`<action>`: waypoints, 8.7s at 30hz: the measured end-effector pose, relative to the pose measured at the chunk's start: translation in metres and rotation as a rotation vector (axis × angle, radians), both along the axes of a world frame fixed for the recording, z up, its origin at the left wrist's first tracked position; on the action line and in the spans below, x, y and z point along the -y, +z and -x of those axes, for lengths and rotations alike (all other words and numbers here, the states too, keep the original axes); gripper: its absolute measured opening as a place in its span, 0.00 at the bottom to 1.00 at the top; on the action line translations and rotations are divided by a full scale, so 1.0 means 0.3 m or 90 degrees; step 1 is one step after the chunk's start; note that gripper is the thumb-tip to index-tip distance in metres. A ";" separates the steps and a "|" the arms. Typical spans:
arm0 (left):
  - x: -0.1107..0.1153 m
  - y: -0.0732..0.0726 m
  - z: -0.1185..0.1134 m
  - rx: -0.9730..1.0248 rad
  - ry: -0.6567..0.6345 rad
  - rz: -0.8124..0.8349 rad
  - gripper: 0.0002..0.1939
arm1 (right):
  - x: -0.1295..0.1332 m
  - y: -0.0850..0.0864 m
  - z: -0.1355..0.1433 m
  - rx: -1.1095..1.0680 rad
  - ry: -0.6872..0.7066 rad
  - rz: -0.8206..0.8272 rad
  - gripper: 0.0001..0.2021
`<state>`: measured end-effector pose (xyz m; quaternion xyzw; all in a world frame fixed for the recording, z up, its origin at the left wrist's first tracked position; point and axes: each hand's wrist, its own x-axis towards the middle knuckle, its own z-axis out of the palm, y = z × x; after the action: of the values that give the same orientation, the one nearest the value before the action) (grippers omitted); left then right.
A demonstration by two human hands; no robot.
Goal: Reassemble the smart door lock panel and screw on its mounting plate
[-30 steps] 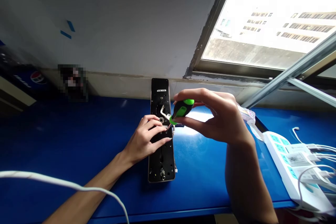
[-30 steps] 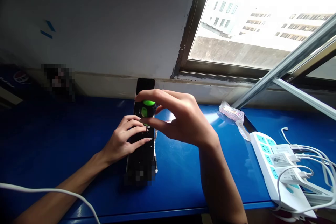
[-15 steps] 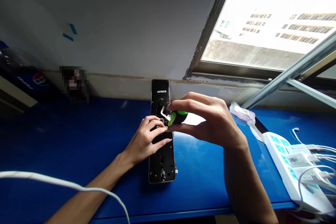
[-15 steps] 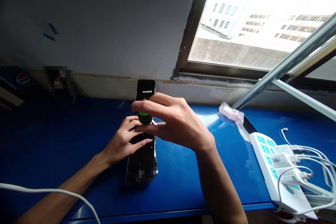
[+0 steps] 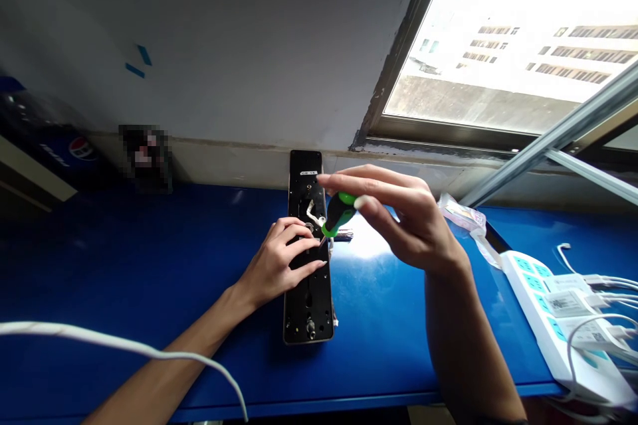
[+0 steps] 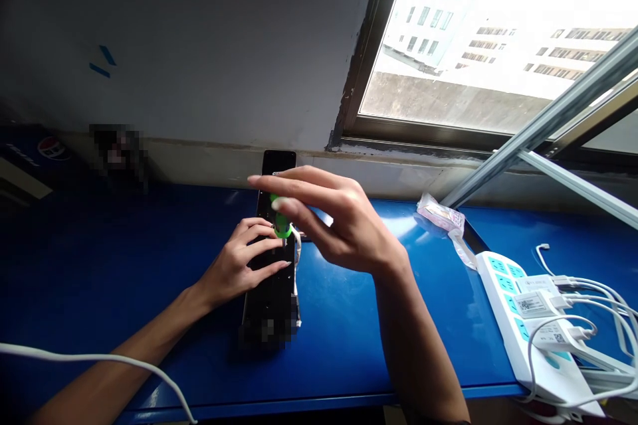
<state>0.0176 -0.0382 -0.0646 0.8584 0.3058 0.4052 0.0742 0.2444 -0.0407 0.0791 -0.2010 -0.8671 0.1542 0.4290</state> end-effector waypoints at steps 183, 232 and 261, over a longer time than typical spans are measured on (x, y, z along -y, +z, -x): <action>0.003 0.000 0.007 -0.055 0.065 0.106 0.29 | -0.074 -0.415 -0.028 0.495 -0.382 0.316 0.14; -0.017 0.037 0.034 0.019 0.132 0.078 0.23 | -0.011 -0.447 -0.019 0.134 -0.379 -0.080 0.22; -0.013 0.021 0.026 0.020 0.164 0.088 0.14 | -0.016 -0.456 -0.031 0.156 -0.366 -0.088 0.22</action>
<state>0.0098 -0.0343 -0.0584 0.7985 0.4393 0.4028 0.0852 0.2537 -0.0360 -0.0576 -0.4254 -0.8282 -0.0581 0.3602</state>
